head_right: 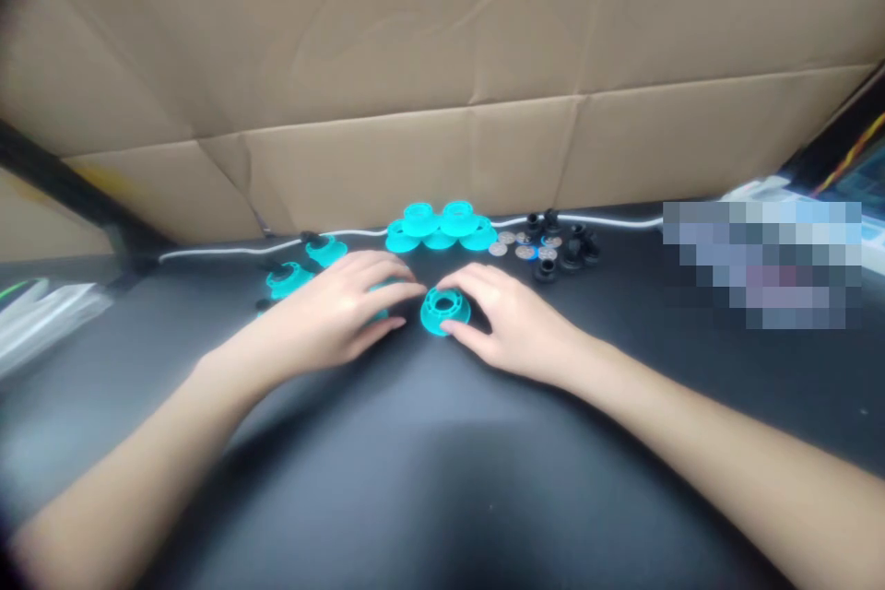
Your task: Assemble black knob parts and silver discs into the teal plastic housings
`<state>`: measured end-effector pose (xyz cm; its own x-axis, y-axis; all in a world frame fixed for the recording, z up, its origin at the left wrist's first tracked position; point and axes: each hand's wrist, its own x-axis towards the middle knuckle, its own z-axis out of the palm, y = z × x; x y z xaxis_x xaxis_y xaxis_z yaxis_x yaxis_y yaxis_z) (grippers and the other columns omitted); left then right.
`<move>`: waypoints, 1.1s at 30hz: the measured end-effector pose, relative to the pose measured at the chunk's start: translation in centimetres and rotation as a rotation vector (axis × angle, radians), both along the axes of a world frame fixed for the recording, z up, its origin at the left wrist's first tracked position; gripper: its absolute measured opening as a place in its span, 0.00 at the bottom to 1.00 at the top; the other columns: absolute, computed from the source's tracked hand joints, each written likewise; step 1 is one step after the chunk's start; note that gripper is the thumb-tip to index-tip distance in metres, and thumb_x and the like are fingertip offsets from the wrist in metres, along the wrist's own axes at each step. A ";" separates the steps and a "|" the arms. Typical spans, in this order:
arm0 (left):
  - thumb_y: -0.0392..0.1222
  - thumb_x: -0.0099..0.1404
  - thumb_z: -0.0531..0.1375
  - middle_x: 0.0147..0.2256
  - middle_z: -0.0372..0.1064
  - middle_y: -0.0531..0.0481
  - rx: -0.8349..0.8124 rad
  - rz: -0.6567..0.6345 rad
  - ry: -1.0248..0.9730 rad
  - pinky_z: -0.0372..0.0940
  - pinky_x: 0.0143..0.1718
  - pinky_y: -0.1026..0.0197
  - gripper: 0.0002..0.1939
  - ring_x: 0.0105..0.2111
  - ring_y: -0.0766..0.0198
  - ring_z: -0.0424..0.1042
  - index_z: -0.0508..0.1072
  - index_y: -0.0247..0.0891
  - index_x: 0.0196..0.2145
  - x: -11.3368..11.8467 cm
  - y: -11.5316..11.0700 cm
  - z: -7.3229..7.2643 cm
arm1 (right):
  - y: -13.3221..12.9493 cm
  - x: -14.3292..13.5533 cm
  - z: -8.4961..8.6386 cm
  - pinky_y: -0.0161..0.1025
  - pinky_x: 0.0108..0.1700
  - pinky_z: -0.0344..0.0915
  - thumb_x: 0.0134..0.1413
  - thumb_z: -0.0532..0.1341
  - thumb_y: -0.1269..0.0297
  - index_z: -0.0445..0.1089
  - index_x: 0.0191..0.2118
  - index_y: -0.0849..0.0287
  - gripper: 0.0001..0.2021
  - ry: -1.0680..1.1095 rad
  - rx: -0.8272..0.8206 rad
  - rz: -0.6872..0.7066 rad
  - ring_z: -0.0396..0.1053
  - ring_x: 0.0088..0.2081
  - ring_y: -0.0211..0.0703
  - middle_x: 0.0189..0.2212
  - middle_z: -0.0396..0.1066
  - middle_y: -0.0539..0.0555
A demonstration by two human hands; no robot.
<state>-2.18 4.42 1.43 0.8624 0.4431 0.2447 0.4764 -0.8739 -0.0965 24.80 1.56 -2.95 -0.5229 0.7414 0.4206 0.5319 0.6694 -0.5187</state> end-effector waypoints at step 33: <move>0.35 0.69 0.62 0.60 0.72 0.40 -0.358 -0.021 -0.335 0.68 0.66 0.46 0.26 0.61 0.50 0.71 0.71 0.39 0.64 1.6 -0.7 -1.5 | 1.0 1.5 -0.9 0.70 0.67 0.68 0.69 0.60 0.65 0.71 0.61 0.57 0.18 -0.164 0.190 -0.191 0.68 0.66 0.67 0.63 0.70 0.67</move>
<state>-0.57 3.72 -0.09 0.7718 0.5338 0.3455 0.4121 -0.8337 0.3675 26.26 2.51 -3.81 -0.4537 0.7494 0.4822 0.7240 0.6255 -0.2909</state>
